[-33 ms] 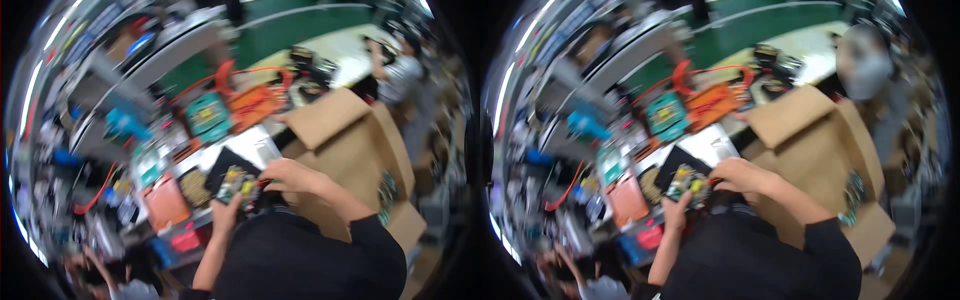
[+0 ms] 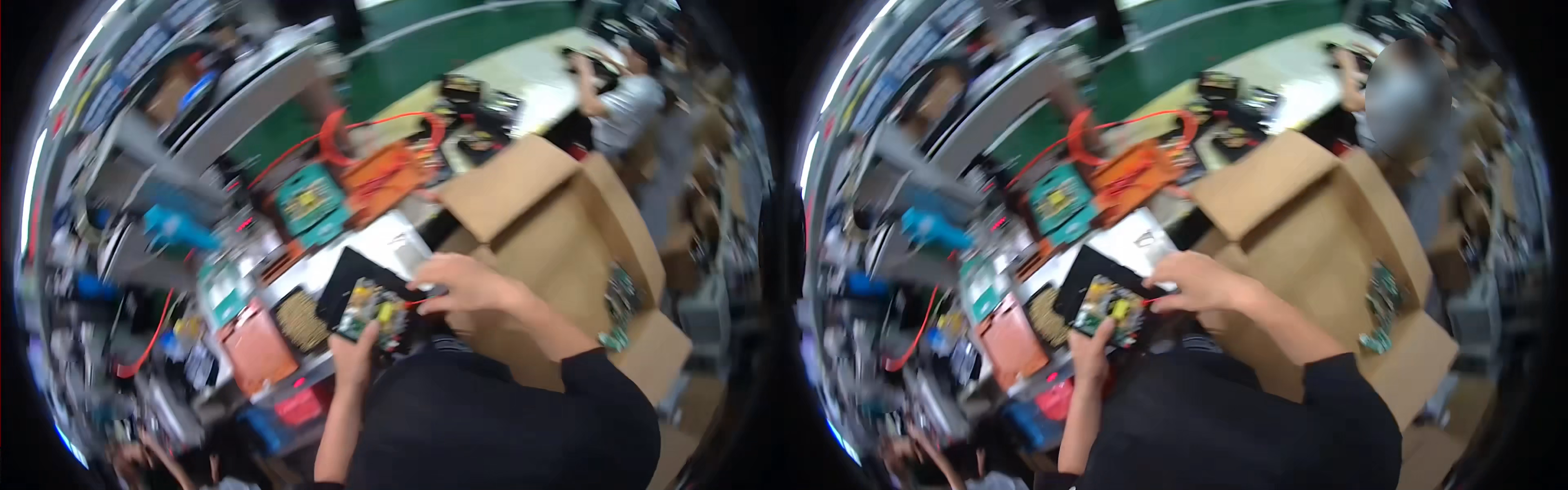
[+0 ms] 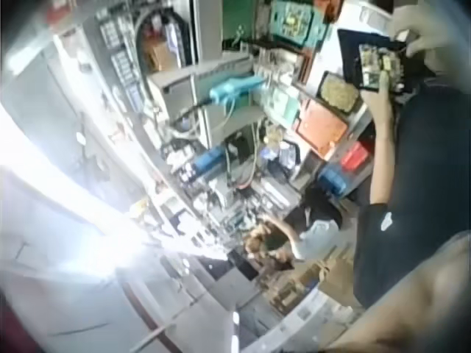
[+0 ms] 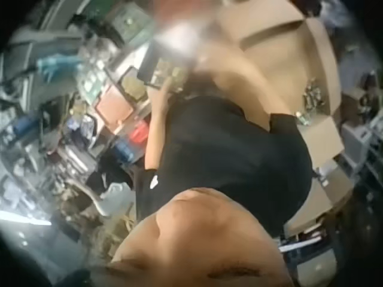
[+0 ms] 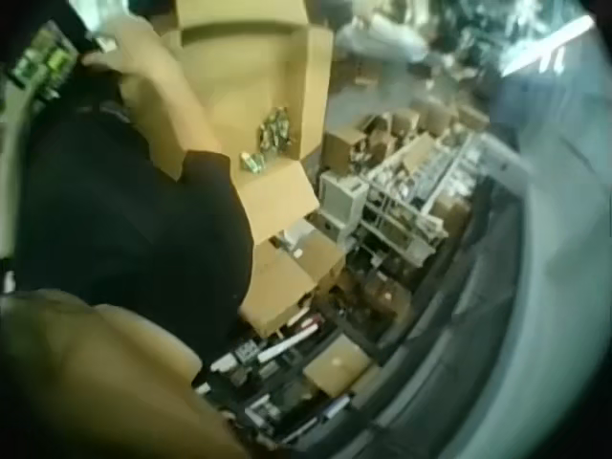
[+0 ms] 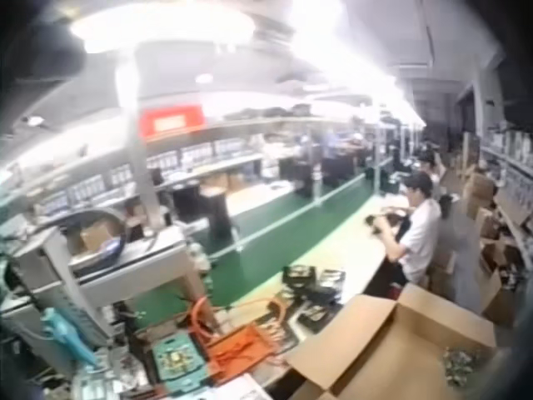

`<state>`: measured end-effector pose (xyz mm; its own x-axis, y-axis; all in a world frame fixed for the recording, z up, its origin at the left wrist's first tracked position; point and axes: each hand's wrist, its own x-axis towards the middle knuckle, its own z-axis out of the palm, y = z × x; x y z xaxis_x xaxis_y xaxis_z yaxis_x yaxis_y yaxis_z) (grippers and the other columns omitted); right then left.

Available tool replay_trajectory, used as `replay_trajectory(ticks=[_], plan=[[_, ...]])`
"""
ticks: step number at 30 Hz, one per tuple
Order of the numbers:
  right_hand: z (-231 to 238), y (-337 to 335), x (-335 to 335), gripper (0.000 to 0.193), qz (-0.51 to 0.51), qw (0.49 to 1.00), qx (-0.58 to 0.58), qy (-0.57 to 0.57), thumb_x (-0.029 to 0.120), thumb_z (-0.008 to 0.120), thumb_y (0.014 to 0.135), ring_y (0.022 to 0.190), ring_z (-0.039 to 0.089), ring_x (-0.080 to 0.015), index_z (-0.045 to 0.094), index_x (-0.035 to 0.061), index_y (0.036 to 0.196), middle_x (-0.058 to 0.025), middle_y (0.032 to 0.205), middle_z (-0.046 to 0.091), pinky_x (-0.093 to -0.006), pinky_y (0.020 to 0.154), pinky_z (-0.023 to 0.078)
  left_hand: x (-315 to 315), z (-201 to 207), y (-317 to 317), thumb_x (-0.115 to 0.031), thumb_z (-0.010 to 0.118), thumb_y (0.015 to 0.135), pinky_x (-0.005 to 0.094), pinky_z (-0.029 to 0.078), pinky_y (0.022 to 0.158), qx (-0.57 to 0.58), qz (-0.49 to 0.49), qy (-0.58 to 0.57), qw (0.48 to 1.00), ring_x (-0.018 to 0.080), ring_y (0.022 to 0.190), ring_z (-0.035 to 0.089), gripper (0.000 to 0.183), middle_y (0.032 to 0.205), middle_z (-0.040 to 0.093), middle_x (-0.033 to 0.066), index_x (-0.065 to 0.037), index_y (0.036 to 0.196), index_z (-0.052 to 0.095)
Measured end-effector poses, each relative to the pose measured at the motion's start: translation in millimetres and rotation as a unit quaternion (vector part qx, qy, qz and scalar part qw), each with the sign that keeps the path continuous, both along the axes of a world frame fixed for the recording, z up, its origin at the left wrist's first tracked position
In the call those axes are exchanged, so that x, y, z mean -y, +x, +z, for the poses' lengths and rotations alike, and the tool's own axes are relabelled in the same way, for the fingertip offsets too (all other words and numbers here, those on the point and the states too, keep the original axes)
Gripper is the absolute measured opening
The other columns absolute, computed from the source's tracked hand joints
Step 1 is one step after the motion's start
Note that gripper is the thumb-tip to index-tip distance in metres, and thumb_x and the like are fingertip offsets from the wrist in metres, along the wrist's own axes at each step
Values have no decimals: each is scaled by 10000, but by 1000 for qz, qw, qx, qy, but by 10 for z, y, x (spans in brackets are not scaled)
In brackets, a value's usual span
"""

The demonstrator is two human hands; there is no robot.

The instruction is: The person is assembling electronic circuit boards into black housings and using testing equipment on an assembly line.

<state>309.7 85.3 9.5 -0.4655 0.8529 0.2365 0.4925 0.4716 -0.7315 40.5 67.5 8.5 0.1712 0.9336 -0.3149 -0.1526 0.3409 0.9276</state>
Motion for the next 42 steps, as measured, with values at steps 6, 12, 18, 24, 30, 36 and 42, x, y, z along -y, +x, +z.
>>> replay_trajectory(ticks=[6,12,18,24,30,36,42], plan=[[-358,501,908,435,-161,730,-397,-532,319,588,1037,732,708,-131,525,40,1365,-100,1159,698,-269,566,588,-359,-368,786,-186,712,949,344,570,893,-30,-257,-92,961,191,1021,668,464,1180,654,134,46,1304,523],[-1073,1427,1212,290,-453,660,-523,-292,247,600,1020,447,607,-136,557,55,1232,-60,758,678,-239,373,464,-399,-424,1142,-272,519,1069,390,643,753,12,-319,-116,940,245,1045,684,487,1204,663,197,42,1431,432],[-843,2623,239,226,-604,770,-172,-110,147,575,991,442,630,-178,629,10,1162,-119,725,683,-307,415,501,-139,-451,926,-119,584,1027,340,625,775,-10,-303,-151,941,234,1049,689,424,1229,670,193,51,1403,489],[-990,3793,-1711,101,-527,733,427,51,98,565,915,794,735,-371,648,41,911,-200,796,714,-486,693,595,-75,-398,805,-71,576,1018,344,607,824,-7,-276,-127,953,218,1064,681,407,1237,668,175,54,1398,503],[-1323,3999,-2447,174,-544,684,483,-57,191,626,874,870,750,-330,763,86,897,-169,893,757,-459,729,586,69,-406,247,3,601,985,325,563,928,-46,-232,-131,963,212,1122,669,429,1280,660,165,36,1406,526],[-1454,2999,-2223,411,-584,749,310,-35,444,534,932,1081,659,-416,700,131,1138,-167,1140,707,-535,903,518,412,-141,-942,8,612,967,361,549,953,-21,-41,-68,997,250,1126,672,412,1249,675,205,45,1373,553],[-1988,2207,-592,268,-664,737,85,-93,233,602,994,736,593,-161,741,25,1091,-62,820,682,-309,707,500,-57,-408,-2929,-21,560,1014,279,528,844,-227,334,76,912,120,894,658,168,949,712,69,68,1077,687]])
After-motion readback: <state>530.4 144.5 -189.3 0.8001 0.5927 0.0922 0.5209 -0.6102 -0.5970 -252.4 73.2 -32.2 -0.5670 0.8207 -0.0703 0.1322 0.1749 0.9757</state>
